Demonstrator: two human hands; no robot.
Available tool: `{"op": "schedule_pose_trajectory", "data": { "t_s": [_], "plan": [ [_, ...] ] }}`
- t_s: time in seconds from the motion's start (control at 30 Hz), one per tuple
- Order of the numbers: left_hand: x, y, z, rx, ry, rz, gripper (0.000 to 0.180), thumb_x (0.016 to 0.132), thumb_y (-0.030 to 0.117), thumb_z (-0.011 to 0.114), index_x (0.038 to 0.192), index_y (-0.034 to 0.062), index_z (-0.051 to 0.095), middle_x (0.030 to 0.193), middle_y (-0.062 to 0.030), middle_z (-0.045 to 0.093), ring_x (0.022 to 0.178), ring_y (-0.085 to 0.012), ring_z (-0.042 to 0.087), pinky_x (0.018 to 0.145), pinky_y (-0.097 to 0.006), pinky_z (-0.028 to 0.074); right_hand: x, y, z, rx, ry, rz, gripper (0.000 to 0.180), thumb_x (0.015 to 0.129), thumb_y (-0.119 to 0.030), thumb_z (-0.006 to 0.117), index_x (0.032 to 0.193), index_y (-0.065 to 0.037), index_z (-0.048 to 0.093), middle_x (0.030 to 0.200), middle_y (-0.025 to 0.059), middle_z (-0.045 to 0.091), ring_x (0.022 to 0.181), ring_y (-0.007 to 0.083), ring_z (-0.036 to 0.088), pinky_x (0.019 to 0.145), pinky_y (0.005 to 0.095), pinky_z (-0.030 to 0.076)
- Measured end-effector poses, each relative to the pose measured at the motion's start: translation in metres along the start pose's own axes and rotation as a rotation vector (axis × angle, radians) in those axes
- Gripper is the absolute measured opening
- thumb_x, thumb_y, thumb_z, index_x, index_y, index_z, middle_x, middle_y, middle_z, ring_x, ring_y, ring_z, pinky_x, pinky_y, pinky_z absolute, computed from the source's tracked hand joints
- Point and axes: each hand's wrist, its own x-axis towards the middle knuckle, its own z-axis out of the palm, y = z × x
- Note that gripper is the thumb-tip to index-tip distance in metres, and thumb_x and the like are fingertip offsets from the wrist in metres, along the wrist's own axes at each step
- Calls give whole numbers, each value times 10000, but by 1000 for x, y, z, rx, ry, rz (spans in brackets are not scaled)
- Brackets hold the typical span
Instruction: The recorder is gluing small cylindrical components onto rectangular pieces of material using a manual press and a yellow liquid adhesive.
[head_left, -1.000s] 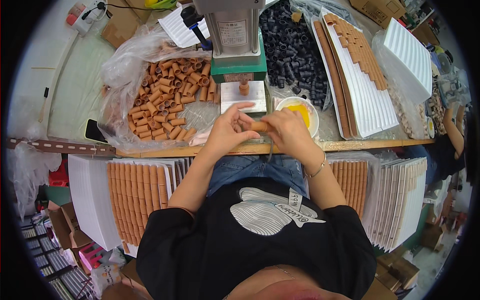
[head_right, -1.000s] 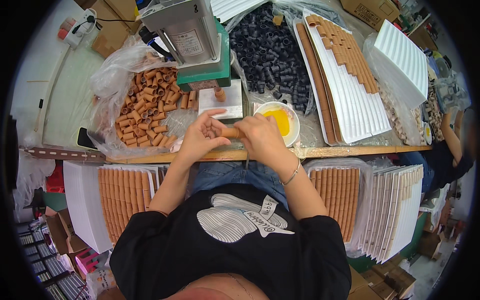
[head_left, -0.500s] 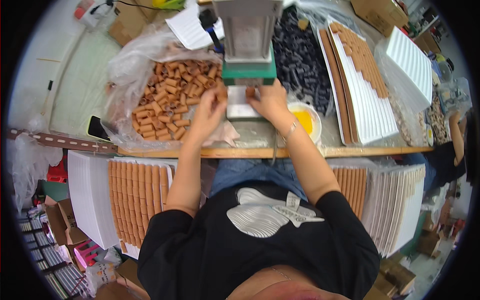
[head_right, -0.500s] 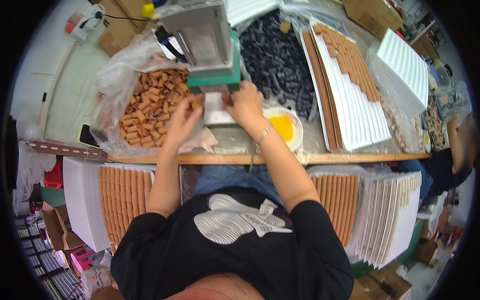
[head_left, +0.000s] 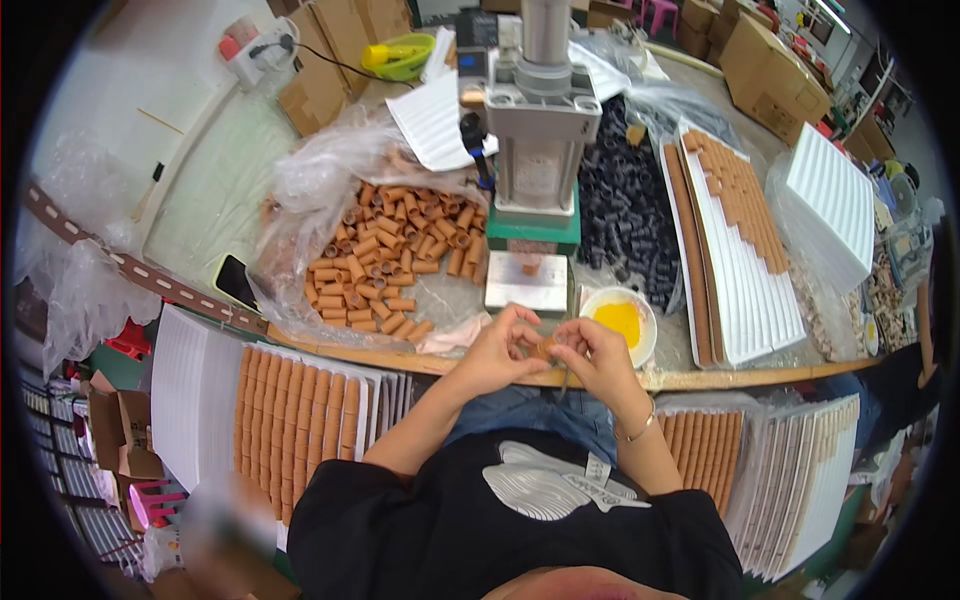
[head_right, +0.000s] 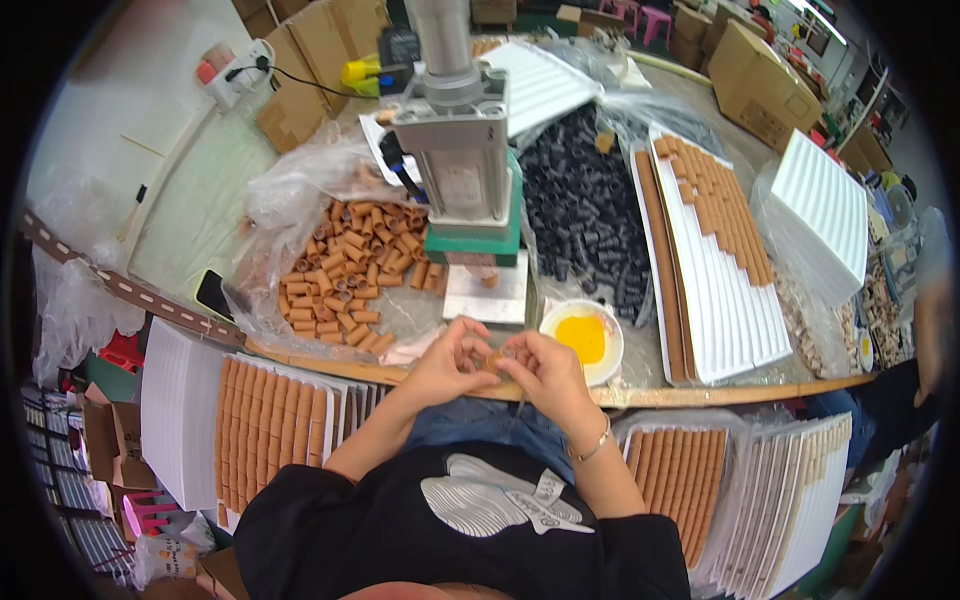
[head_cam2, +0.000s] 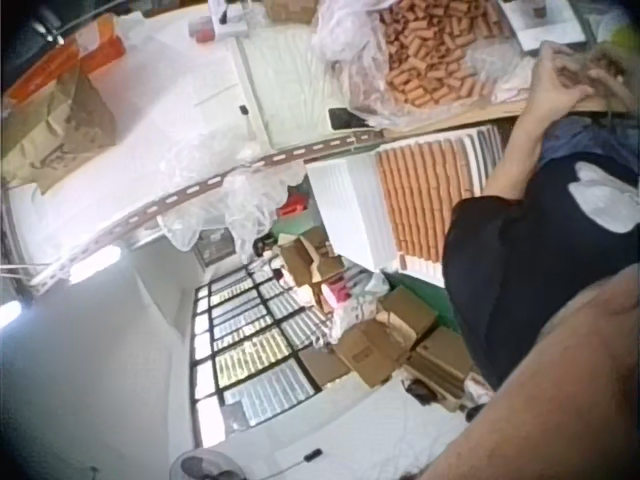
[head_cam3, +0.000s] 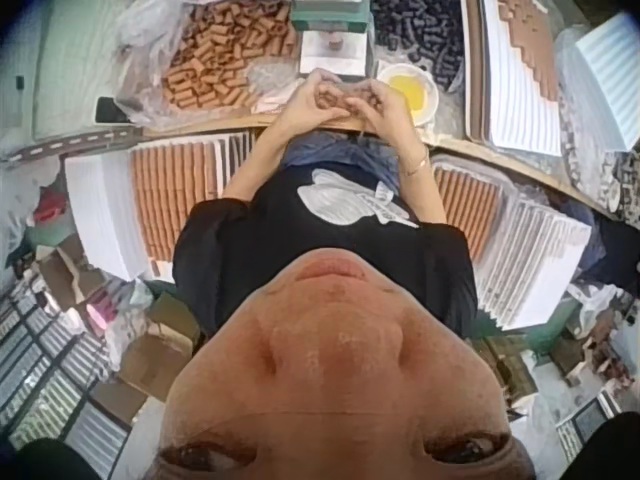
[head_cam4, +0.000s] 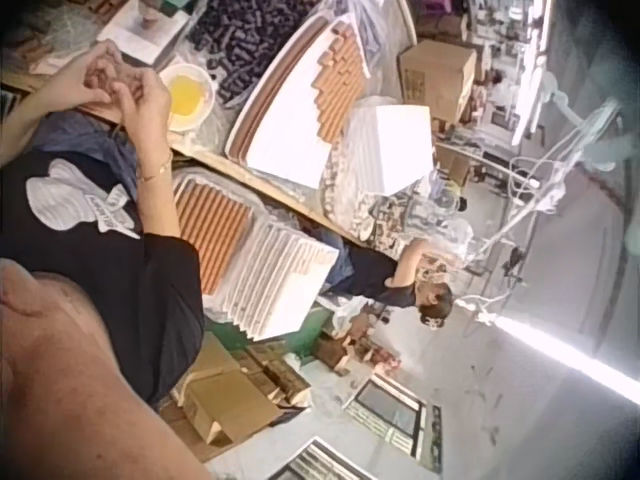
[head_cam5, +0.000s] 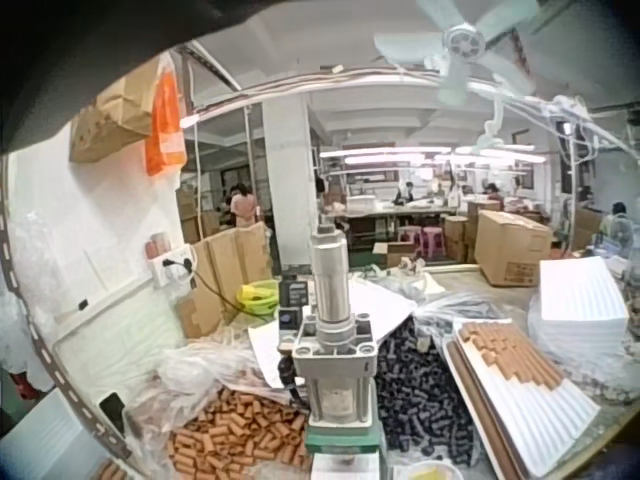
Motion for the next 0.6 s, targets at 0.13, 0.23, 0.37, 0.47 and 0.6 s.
{"op": "schedule_pose_trajectory", "data": {
  "t_s": [0.13, 0.23, 0.37, 0.47, 0.6],
  "plan": [
    [8, -13, 5, 331, 296, 160, 532, 712, -7, 770, 1170, 43, 505, 939, -60, 641, 745, -119, 588, 652, -253, 493, 5, -6, 7, -77, 102, -84, 228, 799, -108, 734, 991, -40, 633, 692, 57, 569, 572, 144, 542, 544, 285, 454],
    [-4, -5, -13, 547, 195, 252, 452, 747, -1, 724, 1166, 78, 575, 969, -77, 586, 856, -178, 601, 711, -283, 519, 10, 2, -7, -192, 29, -135, 239, 812, -81, 723, 1028, -27, 637, 760, 47, 587, 619, 119, 535, 563, 254, 452],
    [-31, -14, -87, 719, 707, 62, 220, 772, 96, 714, 897, 33, 544, 889, -89, 568, 816, -217, 574, 709, -358, 503, 21, 36, -53, -394, 315, 44, 104, 788, -155, 725, 861, -89, 693, 792, 83, 630, 648, 230, 620, 606, 322, 494],
    [-52, 9, -116, 866, 809, -64, 235, 768, 156, 726, 910, 38, 580, 863, -121, 608, 836, -263, 613, 749, -394, 489, 46, 72, -81, -703, 301, 93, 135, 812, -229, 707, 841, -96, 709, 813, 106, 657, 700, 304, 643, 654, 397, 508],
    [-57, 2, -129, 1249, 657, -174, 294, 745, 183, 747, 989, 50, 649, 973, -167, 660, 955, -360, 621, 790, -425, 493, 84, 75, -87, -897, 132, 442, 264, 792, -334, 735, 873, -83, 737, 810, 135, 697, 782, 307, 673, 689, 393, 518]
  ]
}}
